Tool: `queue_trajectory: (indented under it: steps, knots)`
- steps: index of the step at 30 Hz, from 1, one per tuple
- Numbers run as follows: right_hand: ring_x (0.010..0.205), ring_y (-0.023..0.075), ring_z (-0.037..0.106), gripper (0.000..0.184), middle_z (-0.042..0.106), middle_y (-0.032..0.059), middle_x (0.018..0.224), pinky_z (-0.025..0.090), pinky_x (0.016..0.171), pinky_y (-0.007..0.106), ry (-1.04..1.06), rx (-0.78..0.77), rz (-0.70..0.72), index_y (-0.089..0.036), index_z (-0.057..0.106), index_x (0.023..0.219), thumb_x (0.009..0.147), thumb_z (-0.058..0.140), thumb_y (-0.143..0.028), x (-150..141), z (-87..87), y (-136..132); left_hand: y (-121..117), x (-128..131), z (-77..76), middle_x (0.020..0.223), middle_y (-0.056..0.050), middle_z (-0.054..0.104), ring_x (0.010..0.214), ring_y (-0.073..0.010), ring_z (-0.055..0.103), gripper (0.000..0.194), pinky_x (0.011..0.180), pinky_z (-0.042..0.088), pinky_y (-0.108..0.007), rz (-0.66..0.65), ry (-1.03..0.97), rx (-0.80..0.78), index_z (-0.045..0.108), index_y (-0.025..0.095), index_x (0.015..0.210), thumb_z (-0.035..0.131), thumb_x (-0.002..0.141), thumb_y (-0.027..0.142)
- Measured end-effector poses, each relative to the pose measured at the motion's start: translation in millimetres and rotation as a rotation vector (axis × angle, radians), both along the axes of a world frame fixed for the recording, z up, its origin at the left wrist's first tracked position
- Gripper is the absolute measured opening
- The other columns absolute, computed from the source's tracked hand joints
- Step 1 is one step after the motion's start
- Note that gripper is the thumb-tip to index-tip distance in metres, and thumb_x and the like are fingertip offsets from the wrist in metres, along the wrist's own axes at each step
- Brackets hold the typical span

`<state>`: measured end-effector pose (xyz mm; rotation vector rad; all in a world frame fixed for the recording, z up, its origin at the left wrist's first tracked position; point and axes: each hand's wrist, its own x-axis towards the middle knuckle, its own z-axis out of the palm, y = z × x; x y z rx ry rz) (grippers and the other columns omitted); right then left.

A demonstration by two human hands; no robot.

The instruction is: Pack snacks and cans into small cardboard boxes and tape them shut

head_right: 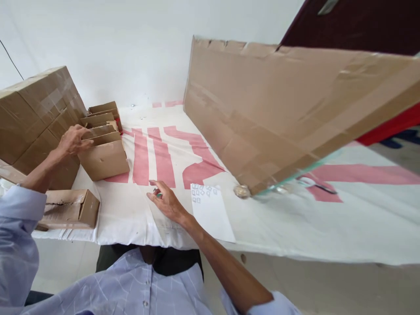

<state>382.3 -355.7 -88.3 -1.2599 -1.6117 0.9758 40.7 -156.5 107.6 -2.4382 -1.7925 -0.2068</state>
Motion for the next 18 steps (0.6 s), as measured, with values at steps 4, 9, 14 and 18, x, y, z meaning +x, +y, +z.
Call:
queue_trajectory:
  steps: [4, 9, 14, 18]
  knots:
    - [0.111, 0.0303, 0.069, 0.037, 0.071, 0.0138, 0.128, 0.061, 0.098, 0.050, -0.208, 0.149, -0.085, -0.024, 0.068, 0.133, 0.100, 0.060, -0.040, 19.8, -21.3, -17.4, -34.5, 28.7, -20.5, 0.146, -0.016, 0.059, 0.136, -0.0406, 0.054, 0.057, 0.113, 0.046, -0.054, -0.250, 0.116, 0.099, 0.063, 0.024, 0.144, 0.075, 0.094, 0.047]
    - [0.118, 0.0362, 0.066, 0.034, 0.071, 0.0137, 0.124, 0.057, 0.105, 0.057, -0.462, 0.269, -0.210, -0.028, 0.069, 0.132, 0.099, 0.061, -0.034, 33.3, -56.3, -38.4, -48.5, 39.1, -81.2, 0.169, -0.025, 0.036, 0.147, -0.0522, 0.040, 0.105, 0.116, 0.035, -0.068, -0.251, 0.310, -0.013, 0.027, 0.028, 0.172, 0.080, 0.082, 0.025]
    - [0.114, 0.0353, 0.065, 0.041, 0.071, 0.0147, 0.126, 0.058, 0.097, 0.052, -0.583, 0.263, -0.239, -0.025, 0.065, 0.140, 0.100, 0.059, -0.032, 30.5, -89.5, -54.7, -17.4, 24.2, -98.4, 0.158, -0.027, 0.047, 0.138, -0.0489, 0.047, 0.100, 0.111, 0.036, -0.064, -0.170, 0.393, -0.007, 0.018, 0.025, 0.174, 0.063, 0.086, 0.017]
    - [0.110, 0.0350, 0.065, 0.040, 0.071, 0.0177, 0.124, 0.056, 0.090, 0.048, -0.648, 0.328, -0.262, -0.018, 0.063, 0.140, 0.103, 0.056, -0.032, 27.8, -106.3, -58.0, 10.3, 22.7, -91.6, 0.152, -0.028, 0.051, 0.135, -0.0494, 0.048, 0.102, 0.110, 0.036, -0.064, -0.137, 0.395, 0.020, 0.017, 0.025, 0.174, 0.064, 0.085, 0.018]
